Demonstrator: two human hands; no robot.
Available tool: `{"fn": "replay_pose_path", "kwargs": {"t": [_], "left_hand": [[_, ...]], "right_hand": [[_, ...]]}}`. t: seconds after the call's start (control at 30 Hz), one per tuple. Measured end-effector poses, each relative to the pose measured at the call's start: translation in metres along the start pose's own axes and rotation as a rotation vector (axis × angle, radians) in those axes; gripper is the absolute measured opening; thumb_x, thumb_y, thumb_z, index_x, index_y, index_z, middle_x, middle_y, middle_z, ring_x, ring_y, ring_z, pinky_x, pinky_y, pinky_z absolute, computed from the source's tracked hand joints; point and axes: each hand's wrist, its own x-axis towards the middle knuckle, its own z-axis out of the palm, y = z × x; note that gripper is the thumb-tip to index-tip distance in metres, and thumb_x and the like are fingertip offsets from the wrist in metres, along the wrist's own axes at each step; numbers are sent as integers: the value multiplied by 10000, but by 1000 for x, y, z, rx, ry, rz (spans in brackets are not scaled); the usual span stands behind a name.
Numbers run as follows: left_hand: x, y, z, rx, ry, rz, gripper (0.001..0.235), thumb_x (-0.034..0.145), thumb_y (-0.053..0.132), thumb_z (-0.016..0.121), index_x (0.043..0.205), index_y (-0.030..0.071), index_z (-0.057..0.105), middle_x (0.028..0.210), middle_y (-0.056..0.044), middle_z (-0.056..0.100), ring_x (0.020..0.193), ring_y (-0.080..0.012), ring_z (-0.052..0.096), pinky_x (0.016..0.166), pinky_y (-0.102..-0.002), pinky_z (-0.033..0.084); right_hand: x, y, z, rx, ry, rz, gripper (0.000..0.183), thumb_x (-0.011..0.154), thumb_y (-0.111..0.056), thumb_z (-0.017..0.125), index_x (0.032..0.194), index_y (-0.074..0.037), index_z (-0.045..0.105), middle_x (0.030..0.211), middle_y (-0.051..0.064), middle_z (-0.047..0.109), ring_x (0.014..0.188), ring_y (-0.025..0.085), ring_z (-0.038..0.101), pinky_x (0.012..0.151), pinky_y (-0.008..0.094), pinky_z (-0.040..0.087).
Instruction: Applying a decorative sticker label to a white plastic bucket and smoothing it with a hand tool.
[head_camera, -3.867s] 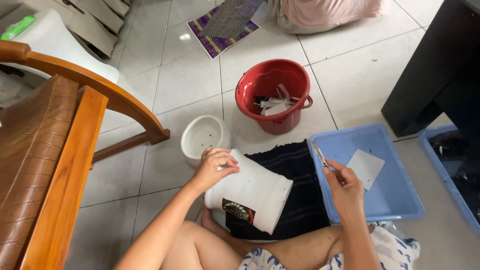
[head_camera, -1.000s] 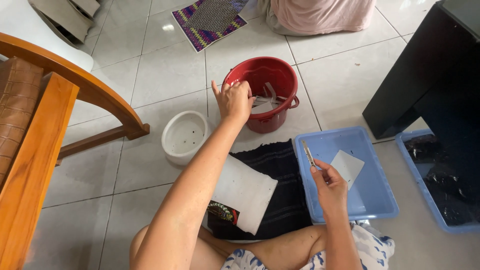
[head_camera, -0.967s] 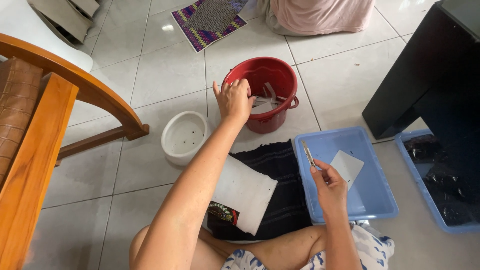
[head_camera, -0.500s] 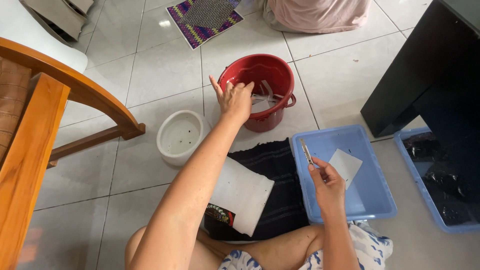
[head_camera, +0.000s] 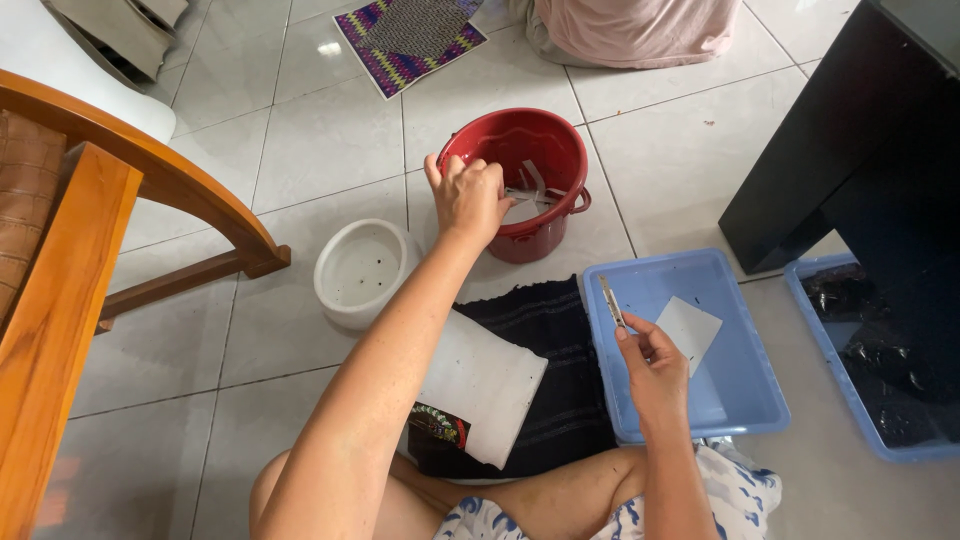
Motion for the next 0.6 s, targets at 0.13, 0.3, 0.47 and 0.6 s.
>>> {"fn": "replay_pose_path", "kwargs": {"t": [0.13,0.3,0.47,0.6], "left_hand": [[1,-2,-2,-50,-10,-75,158,711,274,753,721,200,614,792,-9,615,931,-255,551,981,-614,165],[-1,14,-38,-151,-123,-232,162,832,324,659,787,172,691,776,-77,691,942,-312,620,1016,-621,129],[-2,2,-16,-170,-146,-183,147,869,330,599,940,234,685,807,13,689,961,-278,618,992,-683,89],[-8,4,-15,-188,-57,-130,208,868,407,559,848,222,653,769,1,683,905,-275,630,1003,-642,136]], "right_hand": [[0,-1,0,1,-3,4,190,888,-157,634,1066,-108,678,729,44,552,689,82,427,604,246,382],[-1,-5,1,11,13,8,184,880,-141,643,1056,-104,684,738,55,556,702,95,440,626,261,401],[3,3,0,-4,10,-10,173,881,-146,640,1045,-107,681,725,42,554,685,79,442,600,241,389],[2,4,0,11,21,9,157,879,-159,648,1023,-104,678,688,41,547,664,81,450,589,237,403]]}}
